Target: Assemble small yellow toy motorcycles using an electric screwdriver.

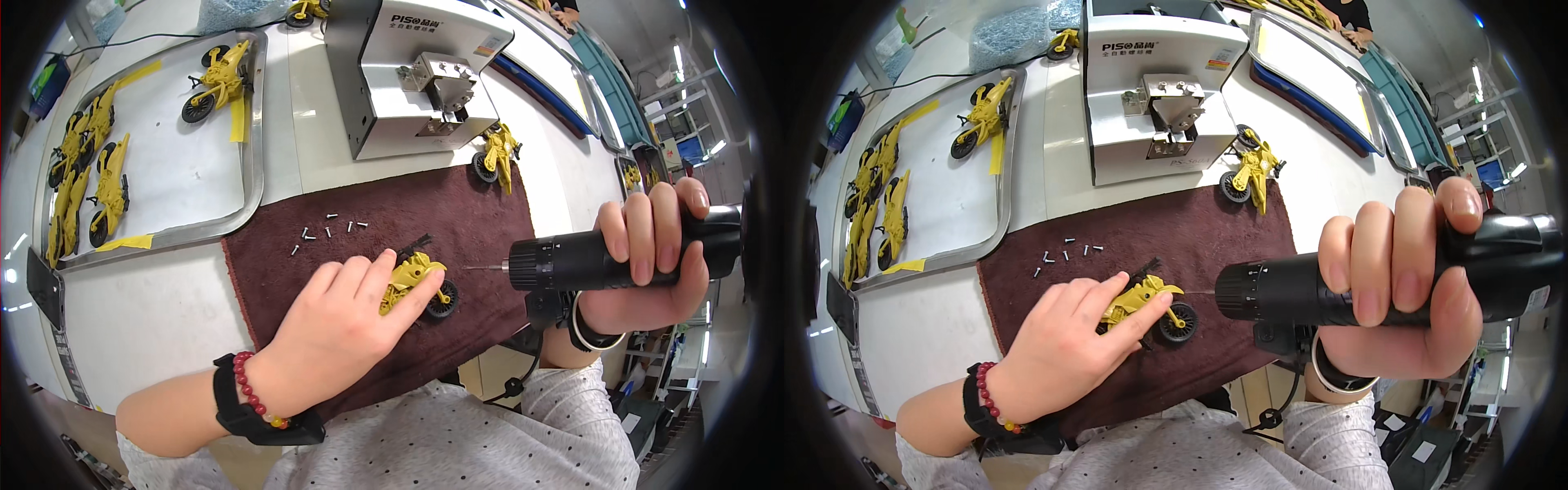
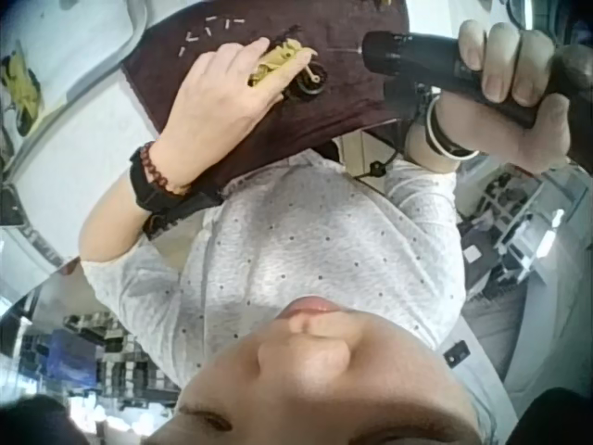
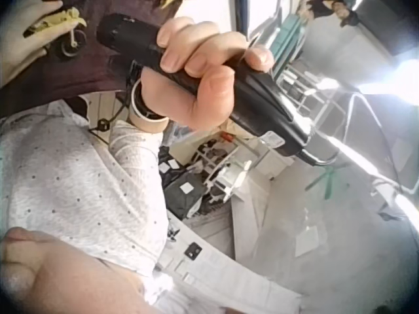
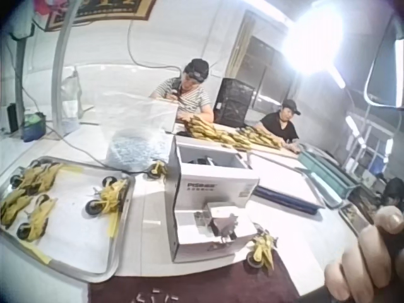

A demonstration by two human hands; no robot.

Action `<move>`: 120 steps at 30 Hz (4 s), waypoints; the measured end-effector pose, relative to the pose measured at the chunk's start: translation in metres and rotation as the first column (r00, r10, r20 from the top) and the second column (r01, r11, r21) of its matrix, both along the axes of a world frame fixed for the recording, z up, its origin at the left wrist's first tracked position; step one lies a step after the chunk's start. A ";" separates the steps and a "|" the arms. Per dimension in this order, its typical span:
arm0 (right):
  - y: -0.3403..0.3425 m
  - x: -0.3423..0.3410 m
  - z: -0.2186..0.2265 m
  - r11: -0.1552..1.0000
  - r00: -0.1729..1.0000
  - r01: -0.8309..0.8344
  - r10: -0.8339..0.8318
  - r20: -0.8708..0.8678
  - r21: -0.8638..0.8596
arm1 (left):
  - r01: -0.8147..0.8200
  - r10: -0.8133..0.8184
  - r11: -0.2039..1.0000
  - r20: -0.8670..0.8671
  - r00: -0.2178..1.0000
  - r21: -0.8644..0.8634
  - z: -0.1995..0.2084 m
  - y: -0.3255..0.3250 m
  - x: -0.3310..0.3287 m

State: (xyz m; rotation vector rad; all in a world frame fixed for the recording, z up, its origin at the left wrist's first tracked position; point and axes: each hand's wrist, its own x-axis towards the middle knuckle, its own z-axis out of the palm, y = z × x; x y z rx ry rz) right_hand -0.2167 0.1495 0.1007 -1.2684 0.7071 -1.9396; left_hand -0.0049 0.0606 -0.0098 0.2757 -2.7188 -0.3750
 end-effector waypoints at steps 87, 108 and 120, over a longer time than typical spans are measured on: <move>-0.059 -0.023 0.020 0.968 0.941 0.088 -0.159 -0.300 -0.236 | -0.026 0.096 0.918 -0.158 0.983 0.396 -0.003 -0.022 -0.003; -0.083 -0.024 0.003 0.971 0.928 0.195 -0.229 -0.294 -0.140 | -0.040 0.112 0.912 -0.153 0.982 0.408 -0.005 -0.022 -0.002; -0.129 -0.039 0.024 0.933 0.976 0.218 -0.211 -0.055 0.286 | -0.031 0.100 0.912 -0.149 0.984 0.410 -0.002 -0.021 -0.001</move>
